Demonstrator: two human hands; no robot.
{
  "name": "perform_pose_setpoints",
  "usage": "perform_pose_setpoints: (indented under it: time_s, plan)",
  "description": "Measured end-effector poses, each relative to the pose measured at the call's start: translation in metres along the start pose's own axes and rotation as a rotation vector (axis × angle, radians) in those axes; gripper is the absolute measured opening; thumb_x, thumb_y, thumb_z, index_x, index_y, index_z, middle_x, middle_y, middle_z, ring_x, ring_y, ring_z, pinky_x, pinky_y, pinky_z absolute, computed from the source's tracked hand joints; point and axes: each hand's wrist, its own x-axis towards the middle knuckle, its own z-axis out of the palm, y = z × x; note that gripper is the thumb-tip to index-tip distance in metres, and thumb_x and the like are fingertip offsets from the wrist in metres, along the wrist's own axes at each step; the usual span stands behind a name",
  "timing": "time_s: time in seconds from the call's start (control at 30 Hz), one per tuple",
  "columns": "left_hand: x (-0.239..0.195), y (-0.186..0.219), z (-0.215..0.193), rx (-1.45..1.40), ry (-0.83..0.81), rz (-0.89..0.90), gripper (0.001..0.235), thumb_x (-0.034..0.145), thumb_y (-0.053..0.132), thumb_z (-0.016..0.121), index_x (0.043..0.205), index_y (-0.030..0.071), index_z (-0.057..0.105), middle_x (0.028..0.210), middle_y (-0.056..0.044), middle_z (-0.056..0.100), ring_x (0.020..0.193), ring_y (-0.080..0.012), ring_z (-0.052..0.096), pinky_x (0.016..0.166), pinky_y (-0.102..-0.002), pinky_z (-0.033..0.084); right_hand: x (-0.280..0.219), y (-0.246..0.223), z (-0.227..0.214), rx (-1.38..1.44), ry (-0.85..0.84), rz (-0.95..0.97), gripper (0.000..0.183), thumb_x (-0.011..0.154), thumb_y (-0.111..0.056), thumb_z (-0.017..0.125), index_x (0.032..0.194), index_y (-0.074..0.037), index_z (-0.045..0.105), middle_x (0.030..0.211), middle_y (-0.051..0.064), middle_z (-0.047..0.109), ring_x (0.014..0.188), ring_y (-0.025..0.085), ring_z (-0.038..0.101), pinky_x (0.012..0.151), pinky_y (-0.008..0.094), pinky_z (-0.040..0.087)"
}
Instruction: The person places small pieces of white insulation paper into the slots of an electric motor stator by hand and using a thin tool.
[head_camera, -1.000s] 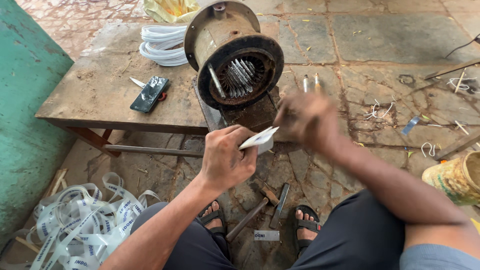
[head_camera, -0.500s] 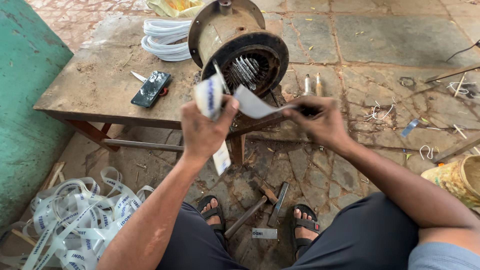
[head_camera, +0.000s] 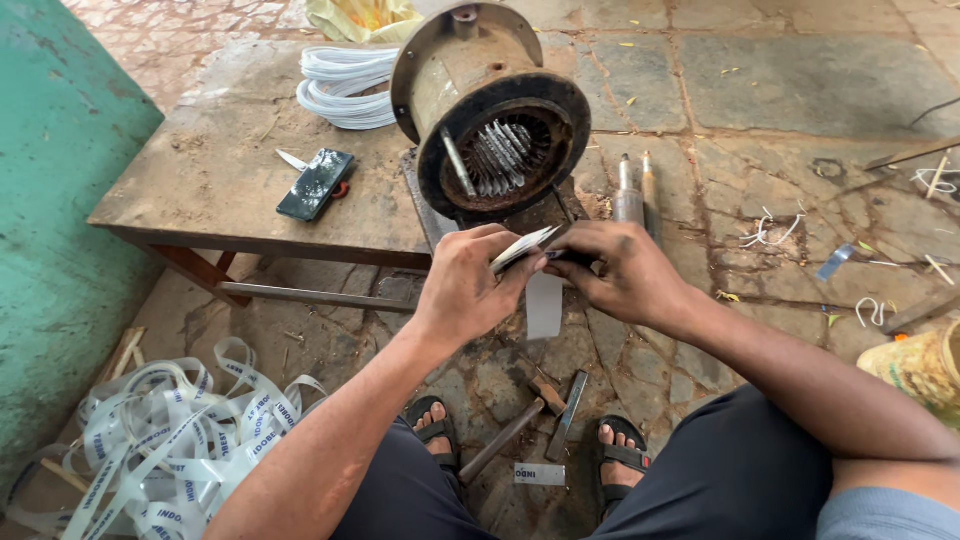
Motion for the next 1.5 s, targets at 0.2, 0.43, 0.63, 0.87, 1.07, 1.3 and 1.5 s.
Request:
perform_pose_setpoints:
  time_s: [0.2, 0.43, 0.63, 0.87, 1.07, 1.3, 1.5]
  plan:
    - [0.001, -0.003, 0.01, -0.189, 0.19, -0.08, 0.008, 0.095, 0.007, 0.075, 0.099, 0.002, 0.079, 0.082, -0.009, 0.079, 0.063, -0.0129, 0.076, 0.054, -0.027, 0.061, -0.001, -0.003, 0.01, 0.101, 0.253, -0.025, 0.031, 0.088, -0.011, 0.081, 0.112, 0.004, 0.069, 0.102, 0.014, 0.076, 0.089, 0.019, 0.078, 0.081, 0.031, 0.067]
    - [0.005, 0.001, 0.013, -0.255, 0.286, -0.189, 0.016, 0.095, 0.007, 0.076, 0.109, 0.001, 0.076, 0.08, -0.01, 0.078, 0.064, -0.0119, 0.075, 0.051, -0.022, 0.06, 0.004, -0.018, 0.005, 0.27, 0.281, 0.054, 0.042, 0.084, -0.016, 0.087, 0.118, 0.002, 0.07, 0.105, 0.011, 0.078, 0.09, 0.017, 0.079, 0.083, 0.032, 0.069]
    - [0.002, 0.018, 0.025, -0.376, 0.213, -0.223, 0.018, 0.096, 0.011, 0.075, 0.111, 0.002, 0.076, 0.081, -0.008, 0.078, 0.065, -0.008, 0.074, 0.054, -0.021, 0.061, -0.021, -0.027, -0.007, 0.536, 0.163, 0.466, 0.039, 0.084, -0.018, 0.084, 0.119, -0.003, 0.075, 0.107, 0.011, 0.08, 0.088, 0.017, 0.074, 0.075, 0.033, 0.062]
    - [0.001, 0.024, 0.026, -0.481, 0.112, -0.034, 0.021, 0.099, 0.015, 0.077, 0.115, 0.002, 0.075, 0.093, -0.007, 0.078, 0.078, -0.0094, 0.073, 0.067, -0.023, 0.062, -0.042, -0.011, -0.023, 0.611, 0.137, 0.301, 0.032, 0.094, -0.025, 0.078, 0.117, -0.004, 0.078, 0.119, 0.01, 0.079, 0.106, 0.017, 0.075, 0.096, 0.031, 0.061]
    - [0.001, 0.006, 0.024, -0.419, -0.016, -0.195, 0.016, 0.095, 0.017, 0.074, 0.099, 0.002, 0.078, 0.086, -0.008, 0.079, 0.063, -0.0098, 0.073, 0.047, -0.022, 0.06, -0.042, -0.016, -0.027, 0.425, 0.056, 0.423, 0.042, 0.082, -0.034, 0.081, 0.118, -0.011, 0.077, 0.108, 0.007, 0.081, 0.096, 0.016, 0.077, 0.087, 0.032, 0.062]
    - [-0.011, -0.008, -0.007, -0.352, 0.261, -0.208, 0.032, 0.101, 0.033, 0.068, 0.098, 0.002, 0.074, 0.083, -0.011, 0.078, 0.06, -0.0106, 0.076, 0.048, -0.022, 0.058, -0.026, 0.008, -0.01, 0.214, 0.157, 0.464, 0.035, 0.088, -0.038, 0.078, 0.115, -0.016, 0.078, 0.107, 0.007, 0.08, 0.08, 0.013, 0.077, 0.065, 0.032, 0.065]
    - [-0.031, 0.021, 0.015, -0.33, -0.009, -0.081, 0.024, 0.1, 0.027, 0.063, 0.096, 0.005, 0.074, 0.081, -0.007, 0.074, 0.063, -0.0127, 0.073, 0.05, -0.022, 0.058, 0.038, 0.067, 0.042, 0.073, 0.254, 0.502, 0.028, 0.089, -0.032, 0.08, 0.111, -0.014, 0.079, 0.101, 0.009, 0.08, 0.061, 0.013, 0.067, 0.05, 0.03, 0.055]
